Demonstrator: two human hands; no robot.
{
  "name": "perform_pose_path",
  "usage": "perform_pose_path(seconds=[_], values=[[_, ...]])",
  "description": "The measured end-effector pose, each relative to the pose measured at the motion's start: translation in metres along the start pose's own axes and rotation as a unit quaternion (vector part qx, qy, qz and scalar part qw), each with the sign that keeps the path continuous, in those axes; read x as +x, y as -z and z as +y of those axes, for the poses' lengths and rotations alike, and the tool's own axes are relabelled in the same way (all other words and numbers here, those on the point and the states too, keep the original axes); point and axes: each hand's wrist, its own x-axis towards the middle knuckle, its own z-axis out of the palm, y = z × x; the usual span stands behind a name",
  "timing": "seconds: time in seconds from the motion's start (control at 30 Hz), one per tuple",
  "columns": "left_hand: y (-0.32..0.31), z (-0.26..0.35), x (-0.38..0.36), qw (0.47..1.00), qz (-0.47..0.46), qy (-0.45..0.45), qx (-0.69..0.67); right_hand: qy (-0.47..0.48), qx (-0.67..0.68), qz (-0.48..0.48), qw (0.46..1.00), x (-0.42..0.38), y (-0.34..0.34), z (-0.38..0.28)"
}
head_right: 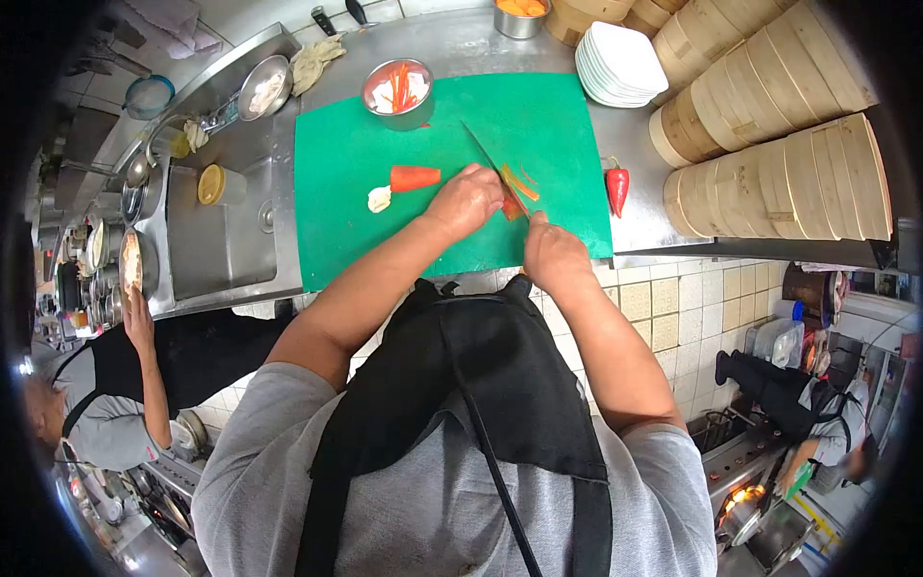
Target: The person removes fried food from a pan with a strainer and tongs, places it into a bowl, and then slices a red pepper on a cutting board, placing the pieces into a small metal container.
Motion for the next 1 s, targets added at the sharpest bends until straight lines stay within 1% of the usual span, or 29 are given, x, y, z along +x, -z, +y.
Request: perform_pose_path(seconds=[0.13,0.17,0.23,0.3,0.37,0.43,0.5,0.57,0.67,0.73,0.77,0.87,0.93,0.97,1.0], values=[[0.002,0.000,0.000,1.000,-0.007,-0.004,0.014,0.005,0.016,0.037,0.999,0.017,-0.017,0.002],[0.002,0.000,0.001,1.000,-0.013,-0.008,0.017,0.002,0.018,0.038,0.999,0.013,-0.012,0.000],[0.001,-0.001,0.002,1.000,-0.010,-0.005,0.019,-0.023,-0.009,-0.011,1.000,0.007,0.006,-0.005],[0.000,0.000,-0.002,1.000,-0.010,0.007,0.019,-0.020,-0.009,-0.014,1.000,0.001,0.002,-0.006],[-0.001,-0.002,-0.002,1.000,-0.011,-0.004,0.014,-0.022,-0.007,-0.014,1.000,0.004,-0.004,-0.005],[-0.002,-0.004,0.000,1.000,-0.008,-0.012,0.013,-0.011,0.020,0.021,1.000,0.015,-0.014,-0.006],[-0.007,-0.006,-0.004,1.000,-0.009,-0.023,0.010,-0.012,0.006,0.018,1.000,0.010,-0.007,-0.008],[-0.008,-0.007,-0.003,1.000,0.013,-0.006,0.000,-0.011,-0.014,0.019,1.000,0.006,0.004,-0.008],[-0.006,-0.006,-0.004,1.000,0.005,-0.012,0.010,-0.008,-0.005,0.005,1.000,-0.001,-0.002,-0.008],[-0.005,-0.005,-0.004,1.000,-0.002,-0.011,0.010,-0.002,0.011,0.041,0.999,0.010,-0.018,-0.007],[-0.003,-0.006,-0.004,1.000,-0.008,-0.009,0.012,-0.002,0.012,0.042,0.999,0.013,-0.016,-0.007],[0.001,-0.003,-0.004,0.999,-0.015,-0.003,0.044,0.001,0.007,0.037,0.999,0.012,-0.004,-0.009],[0.001,-0.002,-0.004,1.000,0.002,-0.006,0.030,-0.019,-0.002,-0.013,1.000,-0.001,0.011,-0.013],[0.000,-0.002,-0.006,1.000,0.016,-0.010,0.015,-0.017,-0.003,-0.015,1.000,0.000,0.004,-0.012],[-0.002,-0.004,-0.006,1.000,0.017,-0.009,0.015,-0.010,0.005,0.003,1.000,0.004,-0.006,-0.010]])
